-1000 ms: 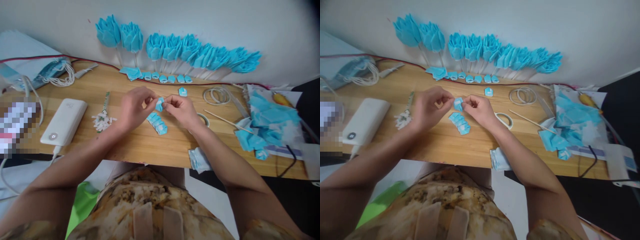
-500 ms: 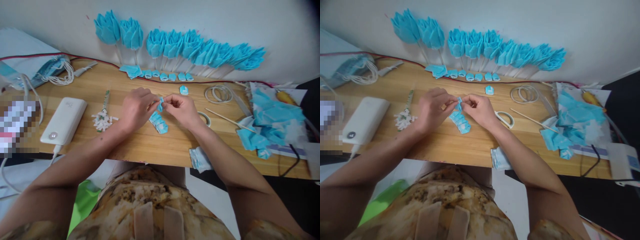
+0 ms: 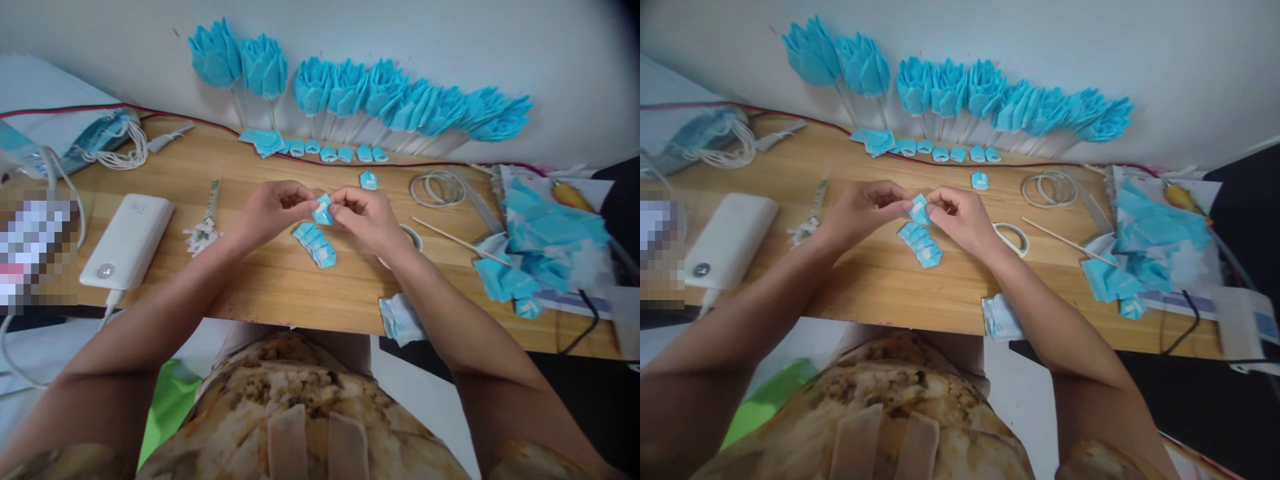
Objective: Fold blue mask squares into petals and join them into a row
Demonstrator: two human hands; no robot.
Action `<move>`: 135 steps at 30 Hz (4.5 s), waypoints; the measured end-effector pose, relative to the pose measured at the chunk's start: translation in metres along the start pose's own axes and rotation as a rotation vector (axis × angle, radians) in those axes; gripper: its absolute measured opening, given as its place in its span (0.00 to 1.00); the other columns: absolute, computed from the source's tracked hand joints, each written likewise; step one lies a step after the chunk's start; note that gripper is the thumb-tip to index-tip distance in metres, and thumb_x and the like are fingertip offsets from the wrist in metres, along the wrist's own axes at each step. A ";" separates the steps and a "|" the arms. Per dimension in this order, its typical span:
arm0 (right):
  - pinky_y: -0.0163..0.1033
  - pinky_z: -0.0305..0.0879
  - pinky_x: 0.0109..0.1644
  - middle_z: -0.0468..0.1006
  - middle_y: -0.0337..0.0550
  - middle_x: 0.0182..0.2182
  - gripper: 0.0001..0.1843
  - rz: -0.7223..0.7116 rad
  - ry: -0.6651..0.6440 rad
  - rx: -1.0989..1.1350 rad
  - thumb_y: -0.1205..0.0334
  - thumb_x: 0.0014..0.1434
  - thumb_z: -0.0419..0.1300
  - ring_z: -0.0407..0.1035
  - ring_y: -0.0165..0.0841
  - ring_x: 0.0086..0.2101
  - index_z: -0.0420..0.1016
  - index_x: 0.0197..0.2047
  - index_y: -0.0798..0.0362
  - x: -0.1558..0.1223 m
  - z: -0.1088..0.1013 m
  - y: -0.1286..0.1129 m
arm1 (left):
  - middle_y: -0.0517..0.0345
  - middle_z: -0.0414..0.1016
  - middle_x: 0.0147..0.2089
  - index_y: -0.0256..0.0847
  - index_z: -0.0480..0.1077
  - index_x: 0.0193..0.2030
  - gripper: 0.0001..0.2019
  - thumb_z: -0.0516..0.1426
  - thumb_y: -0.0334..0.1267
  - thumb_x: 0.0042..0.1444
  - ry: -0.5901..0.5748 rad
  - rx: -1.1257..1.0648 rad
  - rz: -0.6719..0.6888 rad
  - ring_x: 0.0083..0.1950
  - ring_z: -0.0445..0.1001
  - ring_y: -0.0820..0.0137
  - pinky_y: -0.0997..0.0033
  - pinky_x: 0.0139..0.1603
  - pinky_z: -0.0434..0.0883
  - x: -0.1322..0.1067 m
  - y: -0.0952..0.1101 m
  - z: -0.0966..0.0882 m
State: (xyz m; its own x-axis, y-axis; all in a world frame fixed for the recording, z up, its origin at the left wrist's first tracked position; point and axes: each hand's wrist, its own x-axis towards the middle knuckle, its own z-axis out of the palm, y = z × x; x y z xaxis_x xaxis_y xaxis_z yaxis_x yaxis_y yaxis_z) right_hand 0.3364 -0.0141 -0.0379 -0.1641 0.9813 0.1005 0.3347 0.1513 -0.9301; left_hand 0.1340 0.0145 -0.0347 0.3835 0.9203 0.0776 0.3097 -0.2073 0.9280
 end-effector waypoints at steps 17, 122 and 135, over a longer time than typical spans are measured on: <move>0.37 0.69 0.38 0.76 0.39 0.33 0.13 0.072 -0.018 0.265 0.50 0.55 0.69 0.69 0.31 0.35 0.74 0.34 0.49 0.003 0.008 0.012 | 0.66 0.63 0.24 0.43 0.70 0.30 0.08 0.64 0.41 0.54 0.093 -0.499 -0.163 0.25 0.58 0.76 0.69 0.30 0.60 0.003 -0.007 0.014; 0.38 0.55 0.31 0.67 0.34 0.22 0.12 -0.038 0.079 0.037 0.59 0.55 0.64 0.58 0.27 0.26 0.66 0.24 0.50 0.000 0.014 0.013 | 0.62 0.61 0.21 0.43 0.65 0.22 0.11 0.58 0.29 0.54 0.220 0.390 0.293 0.25 0.60 0.71 0.65 0.31 0.54 -0.009 -0.006 0.025; 0.37 0.53 0.31 0.66 0.33 0.22 0.11 -0.016 0.068 0.115 0.58 0.54 0.65 0.57 0.26 0.26 0.68 0.25 0.50 0.001 0.013 0.013 | 0.61 0.70 0.24 0.43 0.79 0.35 0.06 0.59 0.35 0.58 0.199 0.276 0.243 0.26 0.65 0.72 0.68 0.30 0.58 -0.009 -0.008 0.022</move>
State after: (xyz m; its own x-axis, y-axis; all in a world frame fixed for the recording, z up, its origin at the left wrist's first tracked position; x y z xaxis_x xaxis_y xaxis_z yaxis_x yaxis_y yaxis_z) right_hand 0.3289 -0.0122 -0.0548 -0.1037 0.9853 0.1360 0.2230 0.1563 -0.9622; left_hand 0.1474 0.0008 -0.0511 0.3070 0.8743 0.3760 0.4633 -0.4824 0.7434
